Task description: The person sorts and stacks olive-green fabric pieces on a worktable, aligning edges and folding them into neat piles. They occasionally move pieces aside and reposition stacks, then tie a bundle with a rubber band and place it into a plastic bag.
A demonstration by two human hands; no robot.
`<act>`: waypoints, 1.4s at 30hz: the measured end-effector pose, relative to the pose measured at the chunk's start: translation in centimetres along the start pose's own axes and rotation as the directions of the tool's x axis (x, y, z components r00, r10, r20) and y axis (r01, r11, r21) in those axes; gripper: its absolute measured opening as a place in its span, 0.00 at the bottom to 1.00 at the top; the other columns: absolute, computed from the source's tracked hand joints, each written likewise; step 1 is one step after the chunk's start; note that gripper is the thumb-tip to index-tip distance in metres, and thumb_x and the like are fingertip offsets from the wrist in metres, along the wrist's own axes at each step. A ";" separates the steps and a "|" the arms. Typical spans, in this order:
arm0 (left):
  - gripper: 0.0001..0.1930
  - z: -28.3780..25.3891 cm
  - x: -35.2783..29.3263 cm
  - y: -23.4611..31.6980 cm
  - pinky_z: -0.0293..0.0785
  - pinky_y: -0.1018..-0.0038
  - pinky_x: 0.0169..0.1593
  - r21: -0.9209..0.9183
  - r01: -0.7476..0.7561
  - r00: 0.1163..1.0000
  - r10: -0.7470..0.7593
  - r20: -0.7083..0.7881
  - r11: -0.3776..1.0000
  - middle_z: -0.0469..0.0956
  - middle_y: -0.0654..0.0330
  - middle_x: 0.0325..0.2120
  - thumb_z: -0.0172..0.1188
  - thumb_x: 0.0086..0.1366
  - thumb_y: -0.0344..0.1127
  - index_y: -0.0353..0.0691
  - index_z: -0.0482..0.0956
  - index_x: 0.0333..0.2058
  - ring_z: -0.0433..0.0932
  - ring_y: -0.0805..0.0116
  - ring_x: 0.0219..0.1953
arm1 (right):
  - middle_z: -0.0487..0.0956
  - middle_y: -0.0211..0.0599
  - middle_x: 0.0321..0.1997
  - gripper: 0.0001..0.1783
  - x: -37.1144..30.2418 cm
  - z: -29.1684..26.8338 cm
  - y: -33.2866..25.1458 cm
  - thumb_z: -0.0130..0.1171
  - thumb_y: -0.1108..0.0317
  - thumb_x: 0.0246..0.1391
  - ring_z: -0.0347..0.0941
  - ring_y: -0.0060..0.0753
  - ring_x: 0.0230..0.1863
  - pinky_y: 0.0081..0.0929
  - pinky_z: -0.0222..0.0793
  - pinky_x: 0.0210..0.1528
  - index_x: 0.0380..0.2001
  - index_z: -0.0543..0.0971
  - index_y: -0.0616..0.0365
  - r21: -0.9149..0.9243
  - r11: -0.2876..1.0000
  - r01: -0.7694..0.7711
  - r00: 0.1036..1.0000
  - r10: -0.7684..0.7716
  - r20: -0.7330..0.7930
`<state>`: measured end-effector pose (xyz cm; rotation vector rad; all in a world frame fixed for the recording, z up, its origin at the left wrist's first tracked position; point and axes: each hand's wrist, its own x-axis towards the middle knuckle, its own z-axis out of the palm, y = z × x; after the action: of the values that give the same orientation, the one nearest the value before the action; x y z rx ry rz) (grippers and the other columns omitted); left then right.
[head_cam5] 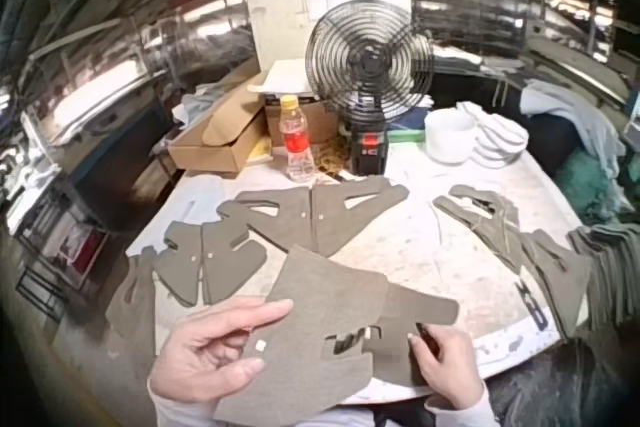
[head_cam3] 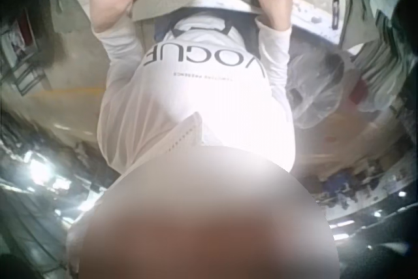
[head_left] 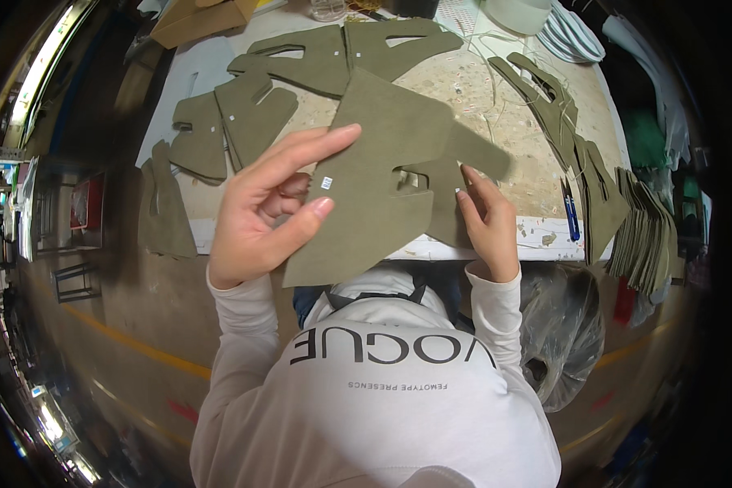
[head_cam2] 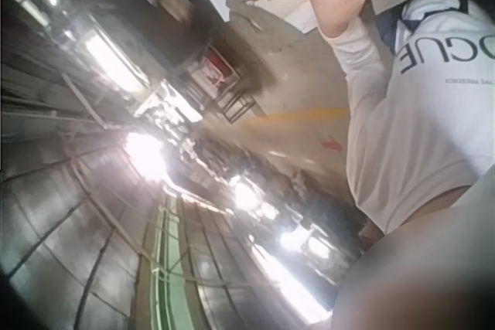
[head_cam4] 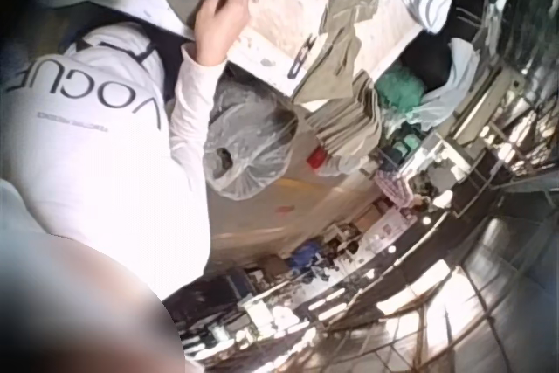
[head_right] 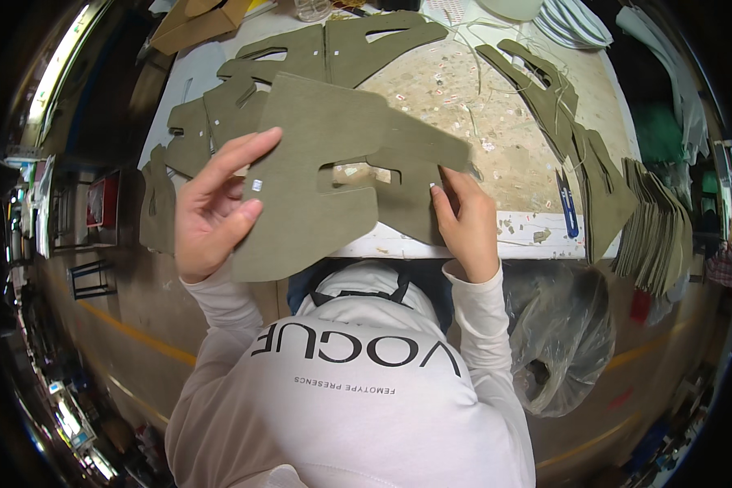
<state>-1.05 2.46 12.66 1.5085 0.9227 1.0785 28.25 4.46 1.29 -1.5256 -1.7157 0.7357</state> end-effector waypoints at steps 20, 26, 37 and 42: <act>0.30 -2.2 -3.9 -9.6 0.61 0.90 0.32 -0.034 0.314 0.933 -0.315 -0.177 0.949 0.68 0.66 0.57 0.52 0.60 0.14 0.37 0.70 0.62 0.58 0.87 0.27 | 0.74 0.33 0.64 0.27 3.1 -7.4 -4.4 0.51 0.75 0.57 0.69 0.19 0.53 0.16 0.61 0.57 0.62 0.73 0.60 0.336 0.938 -0.087 0.981 0.021 0.194; 0.25 -1.4 -4.2 -9.2 0.71 0.85 0.39 0.346 0.271 0.930 -0.152 -0.334 0.898 0.74 0.59 0.53 0.52 0.63 0.17 0.35 0.71 0.60 0.74 0.82 0.36 | 0.74 0.38 0.55 0.28 3.1 -12.4 -9.5 0.46 0.84 0.54 0.70 0.27 0.53 0.18 0.66 0.52 0.59 0.74 0.65 0.155 0.950 0.270 0.954 -0.286 0.092; 0.21 1.2 -3.1 -8.6 0.77 0.77 0.41 -0.018 0.392 0.824 -0.360 -0.437 0.920 0.79 0.52 0.45 0.47 0.74 0.32 0.45 0.68 0.64 0.77 0.74 0.34 | 0.76 0.50 0.49 0.25 2.4 7.0 -10.3 0.57 0.77 0.53 0.80 0.43 0.39 0.31 0.78 0.39 0.57 0.74 0.66 0.315 0.918 0.242 0.849 -0.357 0.389; 0.27 1.1 -3.6 -8.7 0.75 0.79 0.35 0.397 0.251 0.952 -0.150 -0.268 0.883 0.74 0.60 0.53 0.65 0.60 0.27 0.44 0.73 0.59 0.71 0.74 0.34 | 0.76 0.48 0.47 0.23 4.2 6.0 -8.1 0.58 0.76 0.55 0.80 0.42 0.38 0.30 0.78 0.39 0.56 0.75 0.61 0.300 0.921 0.249 0.928 -0.316 0.200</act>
<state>-1.29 0.34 3.36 1.6097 1.5257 0.9473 18.42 7.70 4.85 -1.0043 -1.8763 0.9884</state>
